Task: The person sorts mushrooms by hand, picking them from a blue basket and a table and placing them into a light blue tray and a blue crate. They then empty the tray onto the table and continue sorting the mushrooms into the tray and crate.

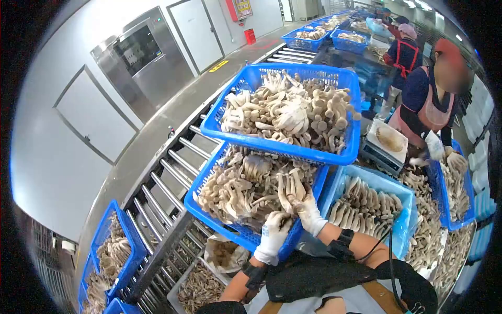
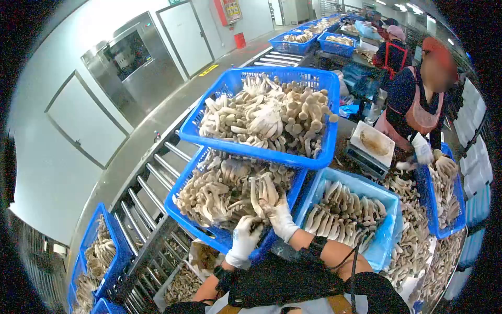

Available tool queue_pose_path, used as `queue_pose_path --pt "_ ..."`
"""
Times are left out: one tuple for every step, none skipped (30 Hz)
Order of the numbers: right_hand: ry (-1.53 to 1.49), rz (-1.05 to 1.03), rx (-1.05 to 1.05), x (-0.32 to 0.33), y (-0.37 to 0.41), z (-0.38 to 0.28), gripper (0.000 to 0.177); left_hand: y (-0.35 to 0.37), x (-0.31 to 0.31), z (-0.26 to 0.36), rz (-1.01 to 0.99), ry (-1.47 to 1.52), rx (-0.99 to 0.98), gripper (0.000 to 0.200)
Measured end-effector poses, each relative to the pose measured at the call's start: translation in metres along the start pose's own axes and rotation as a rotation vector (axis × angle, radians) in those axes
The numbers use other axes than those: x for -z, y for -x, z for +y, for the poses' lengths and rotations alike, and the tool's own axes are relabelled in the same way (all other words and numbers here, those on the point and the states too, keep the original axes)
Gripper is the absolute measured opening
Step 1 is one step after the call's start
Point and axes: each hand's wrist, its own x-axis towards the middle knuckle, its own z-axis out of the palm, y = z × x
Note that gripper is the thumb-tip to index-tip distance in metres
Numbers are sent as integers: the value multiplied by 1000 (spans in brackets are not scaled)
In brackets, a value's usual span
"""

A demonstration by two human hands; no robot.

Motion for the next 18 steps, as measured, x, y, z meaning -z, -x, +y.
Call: queue_pose_path --pt "31 -18 23 8 -4 3 74 2 4 0 -37 -13 33 19" --pt "-83 -10 -152 5 1 -19 76 4 7 -9 -39 -84 79 25" --pt "-74 -49 -158 8 -3 -23 76 6 9 -23 -43 -154 128 32" --pt "-63 -85 -168 11 -4 -26 76 9 10 -39 1 -95 233 44" --pt "-51 -118 -185 16 -3 -28 76 0 23 -28 -3 62 319 57" --pt "-36 -235 -154 21 -2 -29 61 -8 28 -21 42 373 393 58" --pt "-68 -331 -140 23 0 -24 52 -14 31 -18 92 684 466 60" --pt "-102 -426 -129 25 1 -18 47 -17 32 -22 9 830 524 61" --pt "-181 -500 -132 27 -3 -3 43 -17 29 -29 -71 977 579 63" --pt "-200 -589 80 29 -1 12 40 -15 22 -28 -120 1200 480 71" --pt "-60 -618 9 34 -4 22 41 -14 15 -27 -191 1427 393 79" --pt "83 -656 -58 28 -3 19 42 -18 17 -10 -167 1473 389 82" --pt "285 -670 -2 -4 7 -42 45 -20 18 5 -138 1521 389 84" --pt "564 -715 104 -8 3 -64 48 -21 11 6 -94 1549 393 84" --pt "758 -717 7 -2 -3 -67 50 -18 1 -8 -36 1508 415 87" --pt "846 -680 58 -3 -1 -77 50 -11 -7 -35 -99 1641 484 88" --pt "934 -642 114 -5 1 -88 50 -4 -13 -55 -164 1774 547 88" --pt "969 -591 55 -3 -1 -93 49 -7 -12 -38 -129 1709 494 88"
